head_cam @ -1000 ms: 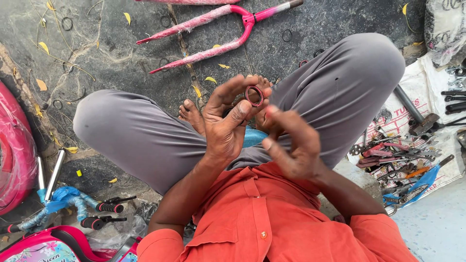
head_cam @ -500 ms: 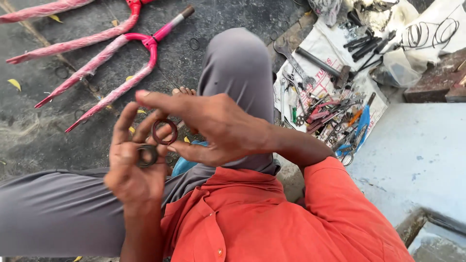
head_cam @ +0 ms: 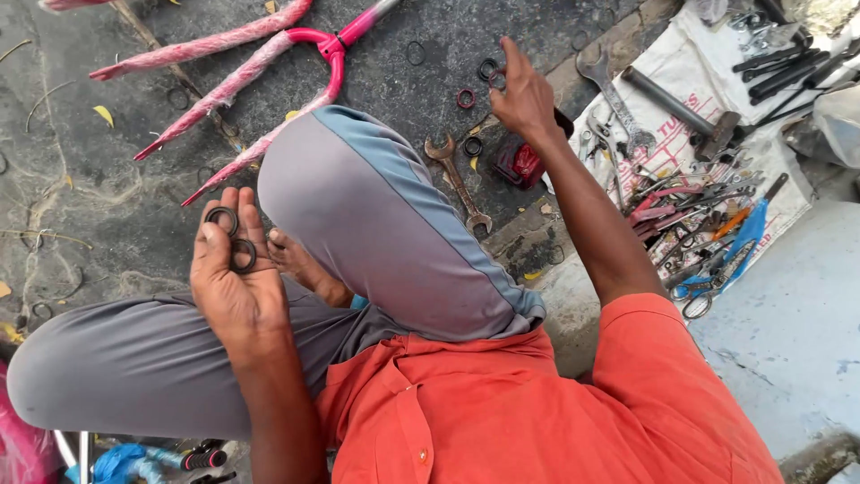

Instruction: Applying red grease to bicycle headset spacer rings and inspecting them.

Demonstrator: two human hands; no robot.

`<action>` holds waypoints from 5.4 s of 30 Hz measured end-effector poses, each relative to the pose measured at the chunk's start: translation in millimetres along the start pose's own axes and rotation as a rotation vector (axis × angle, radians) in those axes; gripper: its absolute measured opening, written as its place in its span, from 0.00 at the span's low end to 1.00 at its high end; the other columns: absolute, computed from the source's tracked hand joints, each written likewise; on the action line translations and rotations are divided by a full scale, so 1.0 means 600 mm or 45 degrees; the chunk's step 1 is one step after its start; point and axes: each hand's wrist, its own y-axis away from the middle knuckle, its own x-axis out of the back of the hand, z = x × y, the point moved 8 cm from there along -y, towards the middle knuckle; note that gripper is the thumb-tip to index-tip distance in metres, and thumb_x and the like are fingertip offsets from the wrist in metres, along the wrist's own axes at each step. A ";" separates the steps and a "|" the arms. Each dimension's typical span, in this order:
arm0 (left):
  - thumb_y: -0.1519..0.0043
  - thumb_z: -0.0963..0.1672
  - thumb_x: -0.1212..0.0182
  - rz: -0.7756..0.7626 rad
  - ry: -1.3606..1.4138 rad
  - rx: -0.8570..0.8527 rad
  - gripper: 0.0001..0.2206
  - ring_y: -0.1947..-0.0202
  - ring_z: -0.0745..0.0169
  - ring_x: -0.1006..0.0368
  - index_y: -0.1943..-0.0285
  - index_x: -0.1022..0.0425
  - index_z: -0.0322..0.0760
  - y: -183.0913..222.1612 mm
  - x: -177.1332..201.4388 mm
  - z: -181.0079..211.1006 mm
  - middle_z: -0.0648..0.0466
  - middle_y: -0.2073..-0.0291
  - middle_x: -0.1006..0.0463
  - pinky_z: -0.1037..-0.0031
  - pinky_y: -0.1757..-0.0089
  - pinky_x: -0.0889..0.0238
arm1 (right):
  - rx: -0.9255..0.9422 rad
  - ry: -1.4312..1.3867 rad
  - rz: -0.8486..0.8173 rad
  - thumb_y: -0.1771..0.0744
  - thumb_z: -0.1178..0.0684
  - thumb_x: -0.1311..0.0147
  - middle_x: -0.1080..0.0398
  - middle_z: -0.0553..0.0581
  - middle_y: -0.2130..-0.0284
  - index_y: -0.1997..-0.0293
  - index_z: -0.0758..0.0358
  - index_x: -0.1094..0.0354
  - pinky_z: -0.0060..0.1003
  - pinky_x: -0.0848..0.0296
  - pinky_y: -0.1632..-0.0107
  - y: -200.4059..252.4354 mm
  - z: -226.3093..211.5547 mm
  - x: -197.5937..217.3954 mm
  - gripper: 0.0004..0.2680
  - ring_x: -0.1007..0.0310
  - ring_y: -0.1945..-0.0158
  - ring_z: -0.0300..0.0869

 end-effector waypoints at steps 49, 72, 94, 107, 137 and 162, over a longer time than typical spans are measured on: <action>0.26 0.36 0.41 -0.738 0.359 0.014 0.10 0.41 0.47 0.23 0.37 0.26 0.28 0.101 -0.186 -0.021 0.36 0.38 0.27 0.57 0.39 0.27 | 0.606 -1.331 -0.417 0.32 0.61 0.42 0.27 0.60 0.54 0.19 0.58 0.57 0.29 0.30 0.59 0.297 -0.567 0.249 0.31 0.31 0.63 0.32; 0.29 0.35 0.39 -0.701 0.151 -0.025 0.13 0.37 0.48 0.27 0.36 0.26 0.29 0.103 -0.168 -0.045 0.32 0.35 0.29 0.61 0.39 0.27 | 0.530 -1.347 -0.334 0.34 0.65 0.41 0.39 0.69 0.33 0.23 0.64 0.55 0.30 0.30 0.64 0.281 -0.580 0.261 0.30 0.31 0.63 0.35; 0.30 0.33 0.39 -0.643 0.118 -0.112 0.14 0.40 0.47 0.24 0.35 0.26 0.28 0.097 -0.166 -0.039 0.32 0.37 0.28 0.60 0.39 0.28 | 0.392 -1.536 -0.525 0.33 0.62 0.43 0.29 0.59 0.55 0.21 0.59 0.63 0.28 0.28 0.61 0.281 -0.570 0.240 0.33 0.28 0.61 0.34; 0.33 0.34 0.38 -0.620 0.137 -0.096 0.17 0.40 0.48 0.24 0.34 0.25 0.29 0.105 -0.171 -0.032 0.35 0.33 0.29 0.59 0.38 0.29 | 0.390 -1.611 -0.568 0.34 0.65 0.44 0.51 0.65 0.25 0.20 0.58 0.64 0.32 0.29 0.58 0.287 -0.567 0.235 0.34 0.29 0.58 0.38; 0.34 0.33 0.35 -0.631 -0.038 -0.246 0.15 0.45 0.56 0.23 0.39 0.23 0.29 0.107 -0.167 -0.036 0.34 0.37 0.26 0.67 0.42 0.26 | 0.677 -1.059 -0.041 0.33 0.66 0.40 0.46 0.71 0.26 0.20 0.60 0.61 0.28 0.28 0.63 0.296 -0.568 0.250 0.33 0.25 0.59 0.37; 0.33 0.34 0.37 -0.706 0.085 -0.157 0.15 0.40 0.46 0.22 0.37 0.25 0.31 0.109 -0.177 -0.044 0.37 0.34 0.28 0.57 0.41 0.23 | 0.641 -0.888 0.183 0.35 0.67 0.40 0.29 0.72 0.44 0.26 0.64 0.51 0.34 0.23 0.62 0.297 -0.575 0.296 0.29 0.22 0.60 0.42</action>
